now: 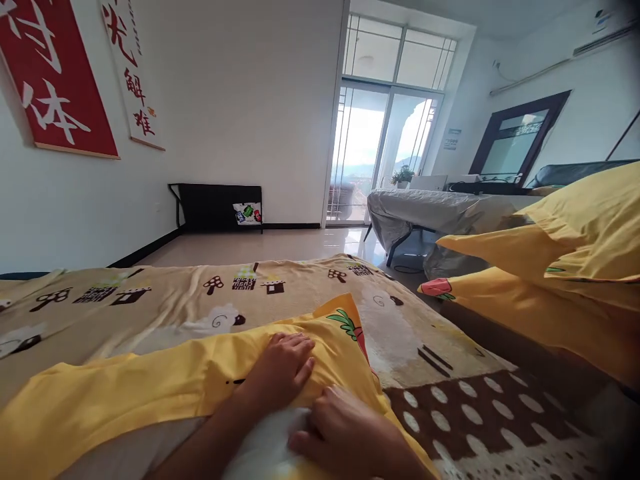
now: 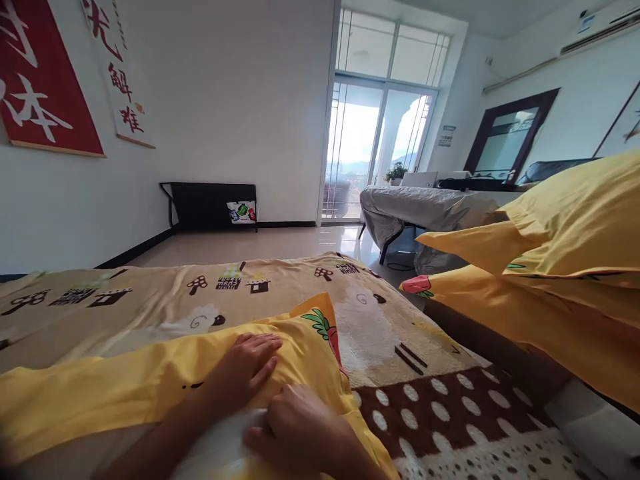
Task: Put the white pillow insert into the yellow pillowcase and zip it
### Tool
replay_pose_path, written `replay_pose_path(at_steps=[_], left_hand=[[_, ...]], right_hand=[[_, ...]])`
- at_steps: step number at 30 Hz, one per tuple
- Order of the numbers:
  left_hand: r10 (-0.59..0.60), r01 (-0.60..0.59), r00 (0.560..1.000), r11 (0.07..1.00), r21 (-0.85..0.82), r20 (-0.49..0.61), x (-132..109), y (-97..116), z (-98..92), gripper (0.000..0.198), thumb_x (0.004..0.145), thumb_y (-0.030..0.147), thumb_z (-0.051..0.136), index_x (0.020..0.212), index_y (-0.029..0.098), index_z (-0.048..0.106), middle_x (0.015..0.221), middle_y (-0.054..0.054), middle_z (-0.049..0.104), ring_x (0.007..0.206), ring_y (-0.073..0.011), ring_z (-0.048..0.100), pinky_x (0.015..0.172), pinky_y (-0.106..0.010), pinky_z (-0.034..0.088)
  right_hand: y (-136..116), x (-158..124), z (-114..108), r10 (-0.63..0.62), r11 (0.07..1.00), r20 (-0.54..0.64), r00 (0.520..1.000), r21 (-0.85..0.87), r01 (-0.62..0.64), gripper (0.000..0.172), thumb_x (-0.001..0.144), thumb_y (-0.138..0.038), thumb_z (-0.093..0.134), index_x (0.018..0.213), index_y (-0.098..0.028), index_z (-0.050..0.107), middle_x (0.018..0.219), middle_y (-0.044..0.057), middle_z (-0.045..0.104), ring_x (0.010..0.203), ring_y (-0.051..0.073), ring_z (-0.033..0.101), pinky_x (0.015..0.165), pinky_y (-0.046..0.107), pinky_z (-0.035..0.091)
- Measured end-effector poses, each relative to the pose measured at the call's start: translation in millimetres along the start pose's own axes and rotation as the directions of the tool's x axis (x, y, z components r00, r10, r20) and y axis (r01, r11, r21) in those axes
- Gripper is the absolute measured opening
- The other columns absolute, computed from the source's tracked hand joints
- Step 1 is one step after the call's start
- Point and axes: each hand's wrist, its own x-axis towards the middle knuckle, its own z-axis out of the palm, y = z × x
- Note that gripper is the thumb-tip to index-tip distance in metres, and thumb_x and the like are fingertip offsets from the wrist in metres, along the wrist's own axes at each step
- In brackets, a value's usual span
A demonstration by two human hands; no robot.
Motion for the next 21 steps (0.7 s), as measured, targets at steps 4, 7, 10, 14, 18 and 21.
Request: replay_pose_path(at_steps=[4, 7, 10, 14, 18, 21], left_hand=[[0.064, -0.070, 0.979, 0.997, -0.024, -0.196, 2, 10, -4.5, 0.025, 0.088, 0.015, 0.044, 0.101, 0.016, 0.066, 0.107, -0.006, 0.070, 0.101, -0.0208, 0.062, 0.090, -0.041, 0.047], [0.165, -0.173, 0.920, 0.985, 0.010, -0.356, -2, 16, -11.5, 0.019, 0.086, 0.011, 0.045, 0.092, 0.015, 0.063, 0.093, -0.005, 0.069, 0.089, -0.0184, 0.061, 0.081, -0.037, 0.050], [0.293, -0.295, 0.804, 0.952, 0.082, -0.517, -11, 24, -22.1, 0.014, 0.082, 0.006, 0.047, 0.086, 0.014, 0.058, 0.082, -0.005, 0.066, 0.081, -0.0164, 0.059, 0.075, -0.033, 0.049], [0.487, -0.436, 0.659, 0.868, 0.236, -0.574, -31, 37, -26.9, 0.015, 0.074, 0.005, 0.048, 0.082, 0.014, 0.057, 0.081, -0.009, 0.066, 0.082, -0.0186, 0.061, 0.076, -0.036, 0.049], [0.682, -0.563, 0.612, 0.731, 0.386, -0.400, -44, 56, -16.7, 0.011, 0.078, 0.008, 0.051, 0.076, 0.015, 0.059, 0.073, -0.005, 0.064, 0.074, -0.0170, 0.061, 0.071, -0.033, 0.050], [0.736, -0.635, 0.648, 0.663, 0.397, -0.194, -40, 70, -9.5, 0.017, 0.080, 0.009, 0.052, 0.065, 0.016, 0.053, 0.057, 0.000, 0.053, 0.053, -0.0123, 0.049, 0.051, -0.027, 0.042]], right_hand=[[10, -2, -19, -0.102, 0.985, 0.029, 0.994, 0.140, 0.097, 0.035, 0.086, -0.032, 0.052, 0.058, -0.016, 0.064, 0.050, 0.000, 0.057, 0.045, 0.008, 0.030, 0.048, 0.026, 0.023], [15, -10, -30, -0.109, 0.969, -0.086, 0.990, 0.214, 0.125, 0.034, 0.091, -0.027, 0.045, 0.063, -0.017, 0.061, 0.060, 0.000, 0.061, 0.052, 0.008, 0.042, 0.055, 0.022, 0.031], [11, -21, -42, -0.011, 0.981, -0.238, 0.971, 0.187, 0.057, 0.016, 0.088, -0.027, 0.050, 0.083, -0.019, 0.063, 0.086, 0.002, 0.065, 0.074, 0.013, 0.055, 0.068, 0.023, 0.039], [-1, -22, -51, 0.009, 0.996, -0.208, 0.978, 0.087, 0.009, 0.049, 0.072, -0.016, 0.061, 0.121, -0.019, 0.054, 0.116, 0.009, 0.058, 0.105, 0.025, 0.052, 0.087, 0.035, 0.042], [1, -10, -40, 0.062, 0.995, -0.192, 0.979, 0.094, -0.045, 0.052, 0.074, -0.010, 0.051, 0.125, -0.019, 0.053, 0.116, 0.009, 0.059, 0.107, 0.026, 0.052, 0.087, 0.036, 0.042], [14, -8, -35, 0.064, 0.980, -0.213, 0.975, 0.197, -0.022, 0.050, 0.073, -0.010, 0.050, 0.121, -0.022, 0.056, 0.112, 0.005, 0.061, 0.105, 0.021, 0.054, 0.087, 0.031, 0.041]])
